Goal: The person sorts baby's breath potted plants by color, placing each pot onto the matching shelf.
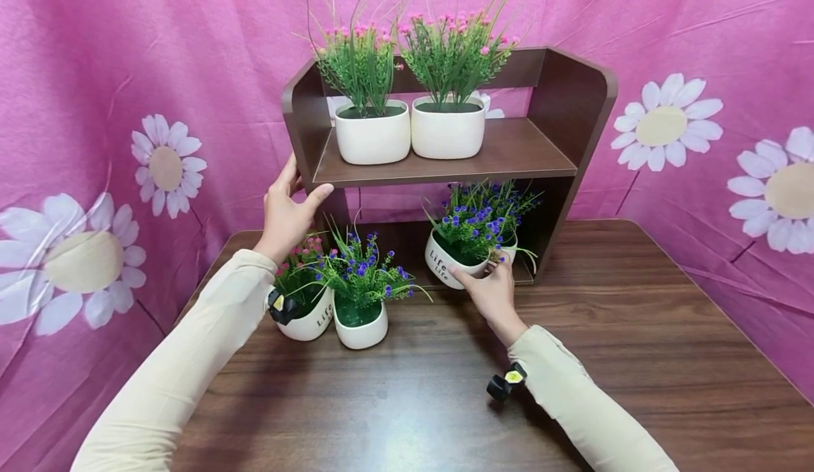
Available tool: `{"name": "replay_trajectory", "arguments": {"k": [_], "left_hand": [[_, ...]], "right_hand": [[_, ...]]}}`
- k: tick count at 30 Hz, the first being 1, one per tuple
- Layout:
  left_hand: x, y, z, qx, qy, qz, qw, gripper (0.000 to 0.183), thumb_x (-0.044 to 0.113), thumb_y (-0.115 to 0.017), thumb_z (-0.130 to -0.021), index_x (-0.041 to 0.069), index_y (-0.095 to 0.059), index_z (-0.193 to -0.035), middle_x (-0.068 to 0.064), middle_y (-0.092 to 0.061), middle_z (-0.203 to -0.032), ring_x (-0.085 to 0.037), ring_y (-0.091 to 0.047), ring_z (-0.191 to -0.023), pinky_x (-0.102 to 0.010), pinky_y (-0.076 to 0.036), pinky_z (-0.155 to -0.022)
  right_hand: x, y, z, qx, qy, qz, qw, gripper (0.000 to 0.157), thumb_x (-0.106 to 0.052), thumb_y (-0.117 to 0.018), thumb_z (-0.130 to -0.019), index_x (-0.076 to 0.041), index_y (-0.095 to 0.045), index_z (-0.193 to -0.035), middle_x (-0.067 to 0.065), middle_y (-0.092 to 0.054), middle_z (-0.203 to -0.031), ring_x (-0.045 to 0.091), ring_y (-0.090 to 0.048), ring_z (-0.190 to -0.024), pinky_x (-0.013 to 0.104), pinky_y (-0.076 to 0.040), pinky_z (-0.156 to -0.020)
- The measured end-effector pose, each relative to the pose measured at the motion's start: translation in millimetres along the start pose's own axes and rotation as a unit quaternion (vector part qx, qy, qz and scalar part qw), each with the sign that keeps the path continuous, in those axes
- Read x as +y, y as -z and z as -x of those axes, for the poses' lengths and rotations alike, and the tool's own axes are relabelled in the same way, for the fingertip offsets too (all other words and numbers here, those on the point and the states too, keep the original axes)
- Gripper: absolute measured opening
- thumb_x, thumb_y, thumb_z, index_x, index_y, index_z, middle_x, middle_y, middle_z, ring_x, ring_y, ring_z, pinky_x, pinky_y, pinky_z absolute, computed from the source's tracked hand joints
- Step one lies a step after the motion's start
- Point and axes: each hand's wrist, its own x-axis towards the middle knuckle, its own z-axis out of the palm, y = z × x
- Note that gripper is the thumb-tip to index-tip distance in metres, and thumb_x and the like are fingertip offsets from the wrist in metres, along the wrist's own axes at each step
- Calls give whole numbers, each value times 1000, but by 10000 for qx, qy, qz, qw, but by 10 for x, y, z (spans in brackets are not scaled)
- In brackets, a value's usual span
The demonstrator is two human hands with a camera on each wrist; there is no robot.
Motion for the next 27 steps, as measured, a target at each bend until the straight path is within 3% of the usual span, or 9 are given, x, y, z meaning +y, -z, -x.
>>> {"name": "replay_trajectory", "arguments": {"k": [4,12,19,27], "left_hand": [[2,-1,-1,-4,19,23,10000,71,6,-70,-86,3,-35,-147,-21,-49,-138,-38,-53,-122,-42,-40,-106],[-6,-2,1,12,19,31,10000,71,6,-71,-86,2,-35,-147,-21,-49,-138,-38,-53,-122,-42,-39,-106],[-8,-3,1,32,-48,26,10000,70,6,-71,-86,2,-36,-147,-21,-50,-138,-38,-53,-122,-42,-40,-106],[-10,-9,-3,22,-94,88,9999,70,4,-71,-86,1,-36,-146,-22,-49,-138,-39,-53,-122,-42,-40,-106]], "right_hand": [[22,-145,-23,228,153,102,9996,80,-23,-86,-68,6,-42,-128,22,-51,-125,36,-53,-114,43,-42,-98],[48,-417,-73,489,-71,120,9987,80,-25,-86,-69,5,-40,-127,23,-44,-125,35,-42,-119,43,-33,-105],[45,-643,-102,1018,-307,-204,9941,74,-23,-86,-68,0,-42,-124,19,-43,-123,32,-42,-118,40,-32,-106],[100,-818,-117,1421,-283,-296,9890,76,-24,-87,-66,0,-44,-123,18,-44,-122,33,-42,-118,41,-33,-105]]}}
